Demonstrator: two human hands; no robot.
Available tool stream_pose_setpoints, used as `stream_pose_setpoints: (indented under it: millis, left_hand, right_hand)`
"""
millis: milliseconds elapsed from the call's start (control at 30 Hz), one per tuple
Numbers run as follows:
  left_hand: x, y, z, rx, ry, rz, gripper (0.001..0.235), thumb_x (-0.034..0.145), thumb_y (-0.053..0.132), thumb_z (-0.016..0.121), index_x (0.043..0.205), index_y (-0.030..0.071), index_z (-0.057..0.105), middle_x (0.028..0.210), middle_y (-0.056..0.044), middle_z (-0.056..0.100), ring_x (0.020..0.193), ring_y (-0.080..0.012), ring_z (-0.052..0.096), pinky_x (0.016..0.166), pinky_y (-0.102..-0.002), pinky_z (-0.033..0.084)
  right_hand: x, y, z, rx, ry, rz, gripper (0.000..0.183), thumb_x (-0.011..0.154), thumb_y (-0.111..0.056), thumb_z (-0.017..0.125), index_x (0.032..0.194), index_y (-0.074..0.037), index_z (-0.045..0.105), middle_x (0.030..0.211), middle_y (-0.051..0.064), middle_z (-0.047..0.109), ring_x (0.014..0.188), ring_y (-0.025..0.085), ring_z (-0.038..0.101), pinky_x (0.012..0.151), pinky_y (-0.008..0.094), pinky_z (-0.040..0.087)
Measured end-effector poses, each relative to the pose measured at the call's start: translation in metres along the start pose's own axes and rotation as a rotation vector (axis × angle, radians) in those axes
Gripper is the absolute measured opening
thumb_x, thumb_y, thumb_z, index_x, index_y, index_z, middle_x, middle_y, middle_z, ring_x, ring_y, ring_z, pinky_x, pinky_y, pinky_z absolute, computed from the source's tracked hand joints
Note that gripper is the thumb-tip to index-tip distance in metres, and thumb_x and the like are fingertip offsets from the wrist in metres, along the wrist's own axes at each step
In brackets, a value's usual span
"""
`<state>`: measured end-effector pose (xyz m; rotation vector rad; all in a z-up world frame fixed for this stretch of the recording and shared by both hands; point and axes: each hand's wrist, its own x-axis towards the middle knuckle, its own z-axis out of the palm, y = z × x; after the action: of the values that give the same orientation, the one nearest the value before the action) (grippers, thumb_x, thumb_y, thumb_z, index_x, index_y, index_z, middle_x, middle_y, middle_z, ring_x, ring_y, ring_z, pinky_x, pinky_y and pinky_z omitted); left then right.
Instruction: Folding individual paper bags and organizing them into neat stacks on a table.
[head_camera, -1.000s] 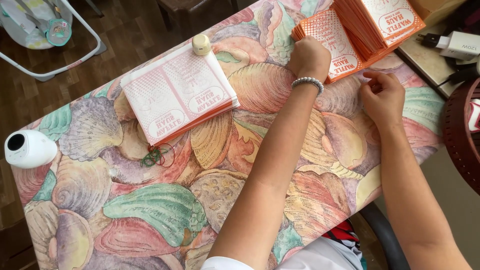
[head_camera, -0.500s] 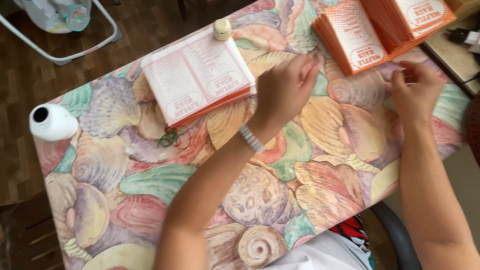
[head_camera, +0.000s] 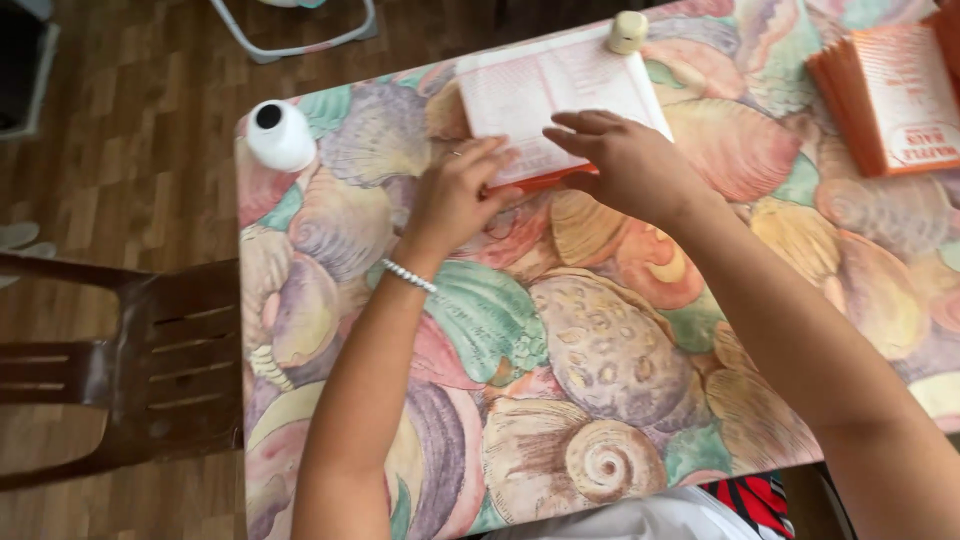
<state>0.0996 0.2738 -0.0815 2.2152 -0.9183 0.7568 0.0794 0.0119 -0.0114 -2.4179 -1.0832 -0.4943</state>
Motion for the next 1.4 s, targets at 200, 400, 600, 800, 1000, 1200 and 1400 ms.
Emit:
stream_pose_setpoints:
  millis: [200,400,600,800,1000,1200,1400]
  left_hand:
    - [-0.013,-0.016,0.021,0.127,-0.054,-0.082,0.018,0.099,0.024,0.067,0.114,0.021,0.077,0.123,-0.005,0.074,0.120,-0.0292,0.067,0.096,-0.042,0.055]
    - [-0.014,-0.018,0.026,0.083,0.073,-0.148,0.014,0.100,0.030,0.069,0.104,0.022,0.080,0.117,-0.002,0.075,0.121,-0.0277,0.067,0.098,-0.040,0.055]
    - [-0.015,-0.021,0.031,0.024,0.233,-0.147,0.005,0.088,0.025,0.082,0.091,0.021,0.081,0.104,0.002,0.075,0.106,-0.0233,0.070,0.093,-0.035,0.057]
    - [-0.007,0.003,0.018,-0.032,0.288,-0.270,0.031,0.085,0.027,0.085,0.111,0.014,0.073,0.104,-0.002,0.071,0.099,-0.0264,0.070,0.088,-0.040,0.057]
    - [0.001,0.015,0.003,-0.031,0.245,-0.328,0.045,0.081,0.022,0.090,0.106,0.010,0.054,0.102,-0.003,0.057,0.093,-0.0183,0.060,0.080,-0.029,0.054]
    - [0.000,0.002,0.011,-0.185,0.110,-0.359,0.010,0.086,0.016,0.081,0.092,0.008,0.079,0.099,-0.003,0.067,0.097,-0.0196,0.060,0.083,-0.031,0.054]
    - [0.005,0.007,0.010,-0.215,0.172,-0.372,0.008,0.087,0.018,0.080,0.090,0.010,0.080,0.099,0.001,0.066,0.103,-0.0203,0.057,0.093,-0.035,0.050]
  right_hand:
    - [0.002,0.032,0.043,-0.175,-0.146,-0.023,0.024,0.098,-0.016,0.068,0.120,-0.009,0.076,0.122,0.009,0.075,0.117,0.033,0.069,0.089,0.048,0.058]
    - [-0.001,0.045,0.060,-0.234,0.000,0.010,0.014,0.104,-0.018,0.066,0.105,-0.012,0.079,0.105,0.003,0.078,0.106,0.023,0.074,0.084,0.037,0.060]
    - [-0.002,0.047,0.064,-0.062,0.045,0.141,0.008,0.100,-0.017,0.077,0.101,-0.010,0.081,0.101,0.003,0.078,0.100,0.023,0.073,0.081,0.037,0.061]
    - [-0.004,0.045,0.056,0.152,0.096,0.262,0.008,0.097,-0.017,0.086,0.097,-0.010,0.082,0.097,0.006,0.076,0.088,0.025,0.068,0.074,0.037,0.056]
    - [0.000,0.042,0.057,0.351,0.263,0.454,0.010,0.104,-0.010,0.079,0.110,-0.002,0.077,0.091,0.006,0.076,0.073,0.012,0.064,0.067,0.028,0.054]
    - [-0.002,0.036,0.052,0.273,0.232,0.159,0.021,0.095,0.015,0.054,0.092,-0.001,0.068,0.101,0.012,0.077,0.091,0.023,0.073,0.077,0.032,0.058]
    - [0.002,0.038,0.060,-0.078,0.114,-0.053,0.008,0.102,-0.016,0.078,0.104,-0.015,0.086,0.116,0.005,0.077,0.088,0.026,0.064,0.063,0.040,0.055]
